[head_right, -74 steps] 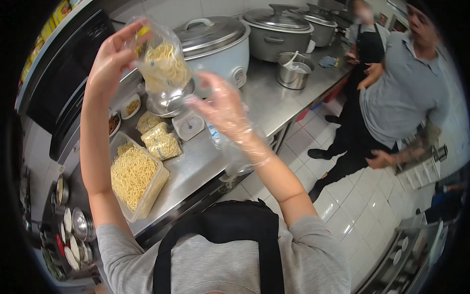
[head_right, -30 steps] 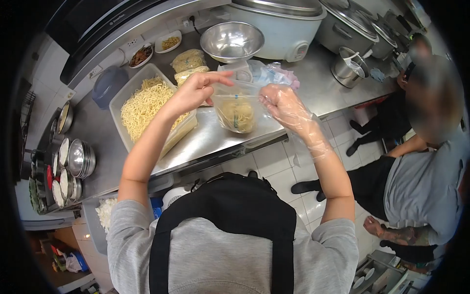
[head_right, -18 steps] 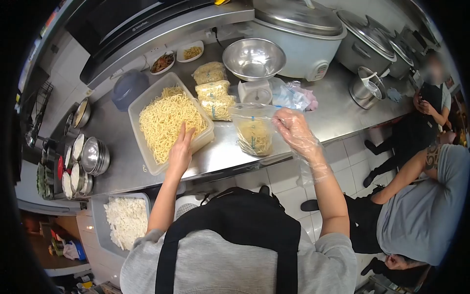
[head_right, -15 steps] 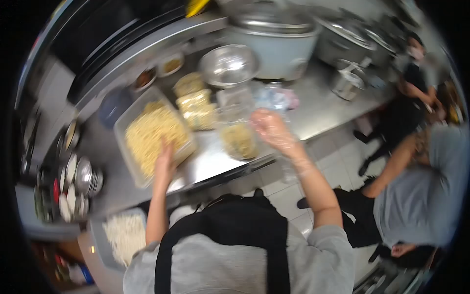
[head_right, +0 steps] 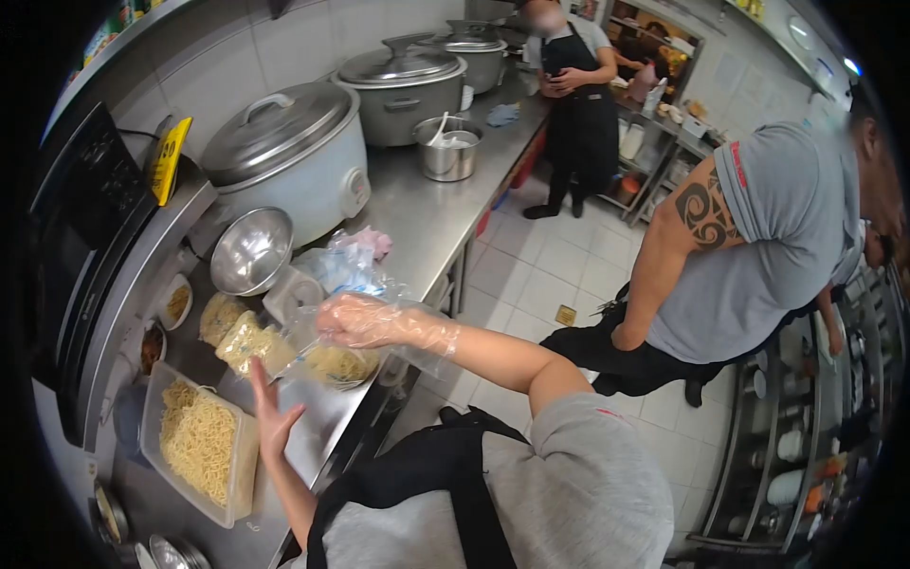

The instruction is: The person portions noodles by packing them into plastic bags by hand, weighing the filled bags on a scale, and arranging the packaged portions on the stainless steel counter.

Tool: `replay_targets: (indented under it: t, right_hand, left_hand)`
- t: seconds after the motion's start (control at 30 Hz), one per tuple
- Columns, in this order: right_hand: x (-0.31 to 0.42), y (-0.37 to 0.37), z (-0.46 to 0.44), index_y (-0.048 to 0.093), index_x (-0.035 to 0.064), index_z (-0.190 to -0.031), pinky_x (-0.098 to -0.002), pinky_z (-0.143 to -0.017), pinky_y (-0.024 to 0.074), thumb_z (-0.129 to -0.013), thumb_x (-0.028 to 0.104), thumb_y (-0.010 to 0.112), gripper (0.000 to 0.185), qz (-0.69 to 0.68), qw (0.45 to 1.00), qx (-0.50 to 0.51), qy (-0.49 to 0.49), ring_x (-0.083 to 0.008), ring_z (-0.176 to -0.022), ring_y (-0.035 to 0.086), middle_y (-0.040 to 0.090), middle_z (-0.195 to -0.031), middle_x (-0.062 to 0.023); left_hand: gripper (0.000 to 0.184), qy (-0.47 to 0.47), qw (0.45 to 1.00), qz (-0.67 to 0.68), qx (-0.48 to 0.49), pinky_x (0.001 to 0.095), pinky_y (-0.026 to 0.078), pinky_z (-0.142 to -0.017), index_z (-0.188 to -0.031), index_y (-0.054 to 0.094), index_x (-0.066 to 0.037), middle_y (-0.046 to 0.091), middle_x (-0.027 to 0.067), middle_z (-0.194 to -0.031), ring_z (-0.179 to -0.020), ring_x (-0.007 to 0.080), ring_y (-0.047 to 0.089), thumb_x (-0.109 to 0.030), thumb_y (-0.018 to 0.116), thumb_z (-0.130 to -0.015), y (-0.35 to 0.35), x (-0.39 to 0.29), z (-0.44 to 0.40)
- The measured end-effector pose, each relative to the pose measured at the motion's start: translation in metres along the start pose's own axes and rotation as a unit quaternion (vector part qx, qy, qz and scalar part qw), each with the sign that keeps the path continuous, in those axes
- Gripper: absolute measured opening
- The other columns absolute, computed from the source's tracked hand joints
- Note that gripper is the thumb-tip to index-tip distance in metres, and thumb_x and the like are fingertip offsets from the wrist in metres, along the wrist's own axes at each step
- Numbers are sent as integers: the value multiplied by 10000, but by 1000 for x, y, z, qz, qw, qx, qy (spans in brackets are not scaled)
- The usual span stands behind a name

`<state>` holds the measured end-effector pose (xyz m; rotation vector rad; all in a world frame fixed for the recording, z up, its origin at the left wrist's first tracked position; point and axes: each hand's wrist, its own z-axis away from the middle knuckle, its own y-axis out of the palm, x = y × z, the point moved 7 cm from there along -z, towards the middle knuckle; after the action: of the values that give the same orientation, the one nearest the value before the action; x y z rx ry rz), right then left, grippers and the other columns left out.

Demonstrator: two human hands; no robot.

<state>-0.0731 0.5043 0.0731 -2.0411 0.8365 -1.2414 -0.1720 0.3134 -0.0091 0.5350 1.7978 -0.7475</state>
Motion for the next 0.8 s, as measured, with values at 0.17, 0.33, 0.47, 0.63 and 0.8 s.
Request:
replay_targets:
  t: [0.17, 0.33, 0.47, 0.63, 0.8]
  right_hand:
    - [8, -1, 9, 518, -20, -801, -416, -741, 424, -869, 214, 528, 244, 24, 999, 33, 9, -358, -802, 524, 511, -789, -174]
    - [13, -9, 17, 516, -24, -816, -424, -755, 421, -868, 204, 527, 234, 63, 997, 25, 33, -359, -822, 525, 512, -801, -180]
    - [13, -10, 22, 522, -23, -828, -424, -751, 428, -870, 195, 518, 222, 64, 997, 0, 42, -354, -828, 532, 521, -817, -178]
    - [17, -6, 19, 538, -21, -854, -420, -746, 439, -862, 175, 527, 196, 81, 995, 2, 63, -352, -837, 538, 533, -841, -169]
    - [23, -14, 29, 567, -2, -955, -397, -783, 456, -865, 164, 524, 193, 48, 988, -135, 53, -335, -882, 549, 549, -934, -163]
  left_hand:
    - [1130, -1, 985, 80, 150, 371, 309, -1039, -1412, 218, -31, 285, 135, -1432, -1273, 251, 340, -227, 866, -508, 61, 51, -43]
    - [972, -76, 956, 204, 199, 367, 341, -1012, -1326, 385, 7, 444, 145, -1315, -1219, 229, 406, -181, 871, -506, 85, 41, -41]
    - [821, 74, 987, 104, 100, 354, 337, -1016, -1284, 440, 17, 482, 139, -1285, -1190, 234, 450, -202, 822, -591, 81, 42, -46]
    - [554, 69, 987, 114, 90, 362, 346, -1000, -1250, 488, 2, 509, 139, -1264, -1196, 252, 451, -160, 686, -758, 87, 35, -37]
    - [300, 88, 996, 18, 8, 327, 403, -921, -1122, 592, 14, 608, 149, -1108, -1055, 210, 550, -181, 462, -935, 83, 46, -36]
